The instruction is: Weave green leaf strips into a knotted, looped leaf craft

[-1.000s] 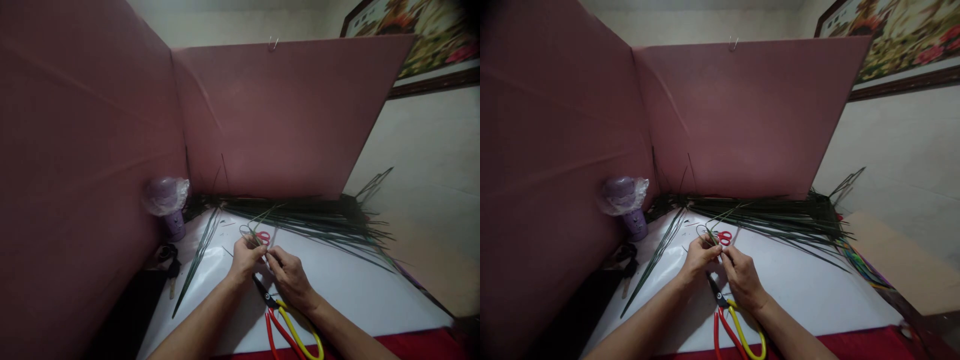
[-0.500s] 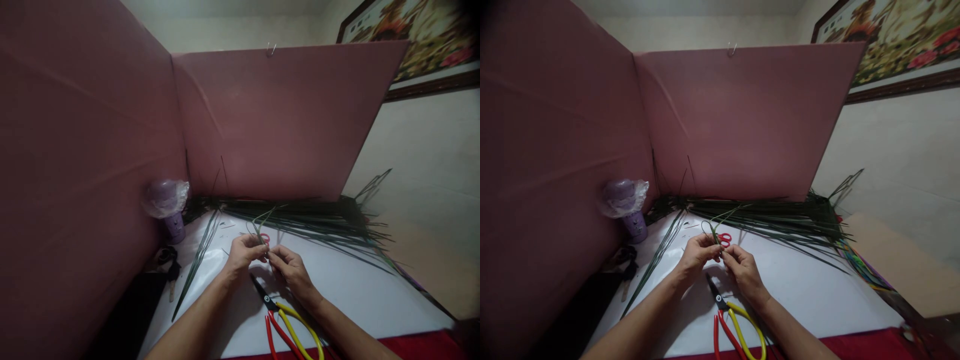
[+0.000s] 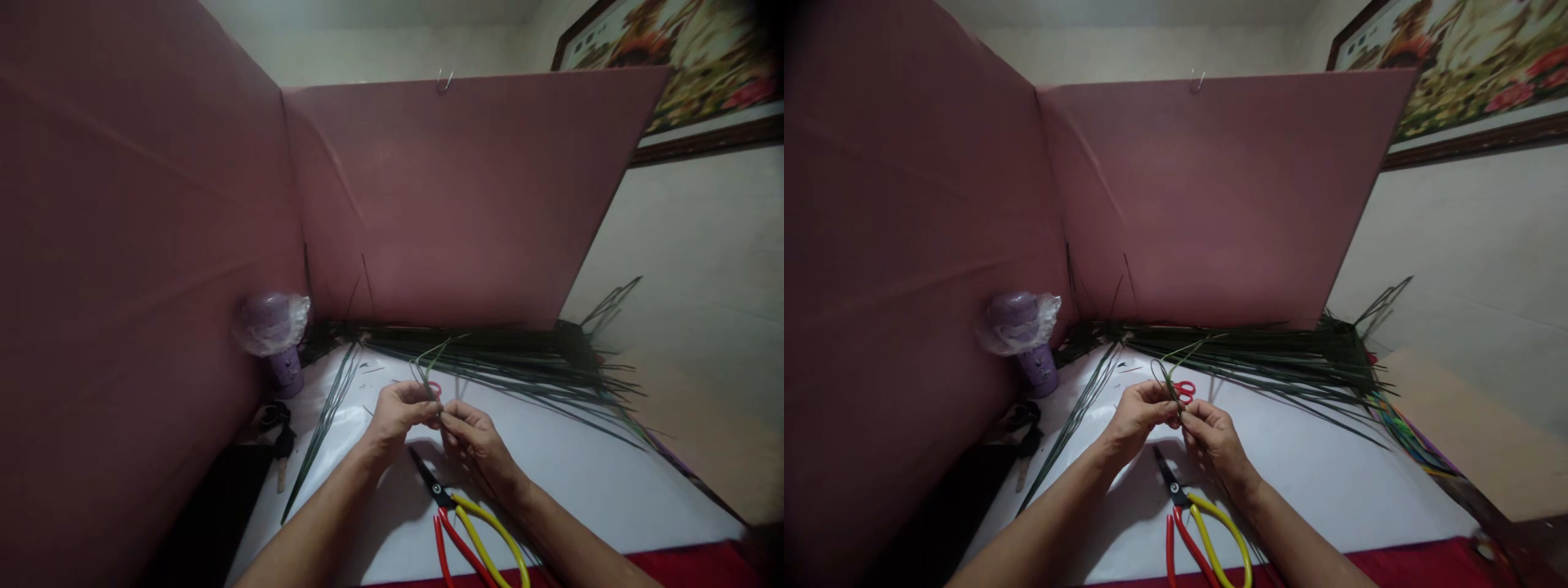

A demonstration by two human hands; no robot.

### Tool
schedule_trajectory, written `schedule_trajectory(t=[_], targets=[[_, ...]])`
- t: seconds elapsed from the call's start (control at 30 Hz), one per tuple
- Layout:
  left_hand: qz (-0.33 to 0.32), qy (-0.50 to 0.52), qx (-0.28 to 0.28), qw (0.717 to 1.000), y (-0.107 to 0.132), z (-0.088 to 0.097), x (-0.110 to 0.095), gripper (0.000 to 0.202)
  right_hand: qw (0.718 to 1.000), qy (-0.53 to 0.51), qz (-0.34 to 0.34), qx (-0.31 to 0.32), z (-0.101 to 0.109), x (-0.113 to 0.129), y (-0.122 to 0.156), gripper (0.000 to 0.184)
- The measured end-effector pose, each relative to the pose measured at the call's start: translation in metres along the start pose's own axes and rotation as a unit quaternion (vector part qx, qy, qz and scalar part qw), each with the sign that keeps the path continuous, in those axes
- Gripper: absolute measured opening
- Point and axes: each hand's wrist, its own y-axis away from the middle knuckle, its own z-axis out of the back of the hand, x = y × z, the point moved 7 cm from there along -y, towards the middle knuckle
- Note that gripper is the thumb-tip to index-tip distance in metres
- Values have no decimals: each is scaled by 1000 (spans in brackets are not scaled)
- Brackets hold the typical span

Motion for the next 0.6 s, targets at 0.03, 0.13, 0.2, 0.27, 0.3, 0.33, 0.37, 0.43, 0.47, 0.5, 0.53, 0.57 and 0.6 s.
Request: schedule_trajectory(t=[0.03,0.13,0.2,0.27,0.3,0.33,0.37,0.43,0.47,0.5,0.53,0.57,0.6], targets=[[3,1,-7,1000,0,0,0,34,1000,1,-2,1,-1,0,0,31],[8,1,-25,1000,0,0,1,35,1000,12,-4,-1,0,-1,0,32],[7,-6,-33,999,-1,1,1,35,1000,22,-1,-1,1,-2,0,31],[6,-13,-39,999,-1,1,1,33,1000,28,5,0,3,-2,-1,31],[5,-15,-41,999,-1,2,1,33,1000,30,8,2,3,-2,-1,31],[5,-17,-42,999,-1,2,1,32,999,30,11,4,3,-3,-2,30],[4,-17,-43,999,0,2,1,31,999,31,14,5,3,-3,-2,30],[3,-19,-43,999,0,3,1,29,999,33,20,6,3,-2,-2,30],[3,-19,-44,999,0,3,1,28,999,37,25,4,3,-2,-2,30],[5,-19,-45,999,0,3,2,26,999,42,29,1,3,-1,-2,29],[8,-18,-47,999,0,4,3,25,998,46,32,-1,2,-1,-2,29],[11,-17,-49,999,0,5,3,25,998,50,34,-2,2,0,-1,29],[15,-14,-50,999,0,5,4,25,998,53,35,-2,2,0,-1,30]])
